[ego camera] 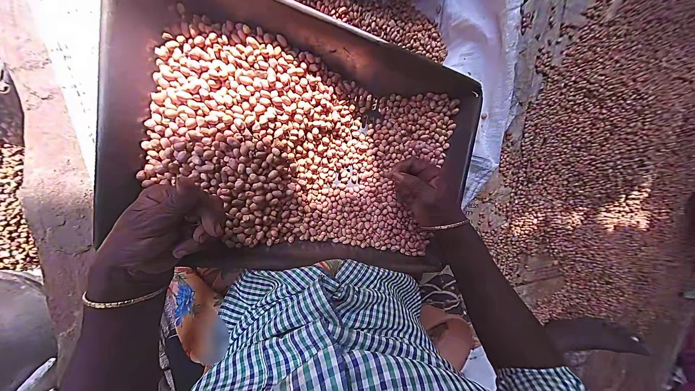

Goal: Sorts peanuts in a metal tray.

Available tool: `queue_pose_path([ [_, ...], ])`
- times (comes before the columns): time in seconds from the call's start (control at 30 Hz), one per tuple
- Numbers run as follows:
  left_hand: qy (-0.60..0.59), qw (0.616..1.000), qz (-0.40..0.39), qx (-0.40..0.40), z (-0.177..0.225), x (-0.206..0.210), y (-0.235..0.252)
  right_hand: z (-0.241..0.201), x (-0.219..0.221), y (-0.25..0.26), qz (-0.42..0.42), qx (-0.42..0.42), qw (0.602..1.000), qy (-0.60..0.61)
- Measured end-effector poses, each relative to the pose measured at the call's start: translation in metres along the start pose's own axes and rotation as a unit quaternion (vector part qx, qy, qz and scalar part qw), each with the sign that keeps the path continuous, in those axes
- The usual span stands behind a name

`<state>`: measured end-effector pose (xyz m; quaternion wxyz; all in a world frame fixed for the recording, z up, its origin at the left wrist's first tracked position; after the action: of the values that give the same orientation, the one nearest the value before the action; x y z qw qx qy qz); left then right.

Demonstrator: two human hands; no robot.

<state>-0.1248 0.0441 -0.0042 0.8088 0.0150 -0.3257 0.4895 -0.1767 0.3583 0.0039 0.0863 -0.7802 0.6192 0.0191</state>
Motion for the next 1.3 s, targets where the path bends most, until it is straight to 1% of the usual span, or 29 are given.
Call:
queue_pose_path([
  [0.03,0.004,1.0,0.001,0.0,0.0,-0.001,-0.001,-0.005,0.003,-0.007,-0.016,-0.007,0.993,-0.12],
  [0.1,0.001,1.0,0.005,0.002,0.0,-0.002,-0.002,-0.011,0.015,-0.02,-0.055,-0.057,0.933,-0.35],
  [0.13,-0.003,1.0,0.008,0.002,0.0,-0.002,-0.003,-0.009,0.022,-0.025,-0.08,-0.072,0.901,-0.419],
  [0.17,-0.004,1.0,0.012,-0.001,-0.001,-0.003,-0.003,-0.005,0.026,-0.028,-0.095,-0.08,0.885,-0.449],
  [0.2,-0.002,1.0,0.011,0.0,-0.001,-0.003,-0.003,-0.002,0.026,-0.03,-0.099,-0.091,0.88,-0.456],
  [0.23,-0.001,1.0,0.012,0.001,-0.001,-0.003,-0.002,-0.003,0.024,-0.031,-0.092,-0.101,0.885,-0.446],
  [0.27,-0.002,1.0,0.013,0.002,0.0,-0.002,-0.002,-0.006,0.018,-0.031,-0.075,-0.098,0.906,-0.404],
  [0.3,-0.007,1.0,0.013,0.005,0.001,-0.002,-0.002,-0.007,0.007,-0.031,-0.04,-0.081,0.944,-0.316],
  [0.33,-0.011,1.0,0.012,0.008,0.002,-0.001,-0.002,-0.005,-0.004,-0.028,0.007,-0.048,0.984,-0.17],
  [0.37,-0.012,1.0,0.011,0.012,0.002,-0.002,-0.002,-0.004,-0.009,-0.023,0.054,-0.016,0.998,-0.011],
  [0.4,-0.01,1.0,0.008,0.011,0.001,-0.001,-0.003,-0.002,-0.007,-0.019,0.078,0.011,0.992,0.099],
  [0.43,-0.01,1.0,0.009,0.009,0.001,0.0,-0.002,-0.001,-0.002,-0.015,0.076,0.035,0.986,0.141],
  [0.47,-0.01,1.0,0.01,0.008,0.001,0.001,0.0,-0.001,0.006,-0.011,0.048,0.05,0.988,0.137],
  [0.5,-0.014,1.0,0.008,0.01,0.003,0.001,0.001,-0.002,0.017,-0.007,-0.006,0.062,0.995,0.082],
  [0.53,-0.024,1.0,0.011,0.009,0.002,0.002,0.002,-0.005,0.031,-0.007,-0.087,0.078,0.993,-0.027],
  [0.57,-0.033,0.999,0.018,0.009,0.002,0.003,0.001,-0.009,0.044,-0.008,-0.184,0.095,0.967,-0.149],
  [0.63,-0.052,0.998,0.039,0.007,0.003,0.003,0.002,-0.014,0.07,-0.007,-0.348,0.139,0.868,-0.326],
  [0.7,-0.078,0.995,0.056,-0.001,0.002,0.004,0.003,-0.016,0.089,0.0,-0.453,0.172,0.762,-0.429],
  [0.73,-0.091,0.994,0.057,-0.002,0.002,0.004,0.004,-0.021,0.101,0.011,-0.474,0.168,0.731,-0.461],
  [0.77,-0.099,0.993,0.059,-0.004,0.002,0.004,0.005,-0.034,0.118,0.024,-0.478,0.146,0.723,-0.476],
  [0.8,-0.101,0.993,0.065,-0.012,0.002,0.004,0.005,-0.053,0.141,0.042,-0.467,0.089,0.741,-0.474],
  [0.87,-0.106,0.991,0.077,-0.023,0.002,0.004,0.007,-0.118,0.201,0.082,-0.39,-0.122,0.82,-0.401],
  [0.9,-0.107,0.991,0.08,-0.023,0.003,0.005,0.008,-0.154,0.233,0.099,-0.357,-0.205,0.838,-0.359],
  [0.97,-0.109,0.99,0.085,-0.014,0.006,0.002,0.007,-0.217,0.284,0.129,-0.31,-0.311,0.837,-0.326],
  [1.0,-0.11,0.99,0.092,-0.011,0.006,-0.001,0.005,-0.243,0.291,0.141,-0.263,-0.345,0.845,-0.314],
  [1.07,-0.114,0.988,0.107,-0.01,0.003,-0.004,0.003,-0.265,0.263,0.152,-0.167,-0.363,0.87,-0.288],
  [1.13,-0.123,0.987,0.105,-0.003,0.001,-0.006,0.003,-0.246,0.208,0.144,-0.13,-0.368,0.872,-0.295],
  [1.2,-0.11,0.99,0.089,0.006,0.001,-0.007,0.005,-0.188,0.138,0.123,-0.094,-0.349,0.86,-0.36],
  [1.3,-0.089,0.993,0.08,0.009,-0.001,-0.009,0.005,-0.089,0.045,0.099,-0.044,-0.27,0.859,-0.433],
])
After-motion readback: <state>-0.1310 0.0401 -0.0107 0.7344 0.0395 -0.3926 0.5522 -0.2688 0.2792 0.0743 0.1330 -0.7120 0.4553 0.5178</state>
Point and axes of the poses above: each hand's wrist, its own y-axis towards the middle knuckle, its own x-axis out of the palm, z = x × y, the point moved 10 cm from there along y, towards the middle knuckle, and after that the axes turned 6 degrees about -x, right-handed, at the moved point
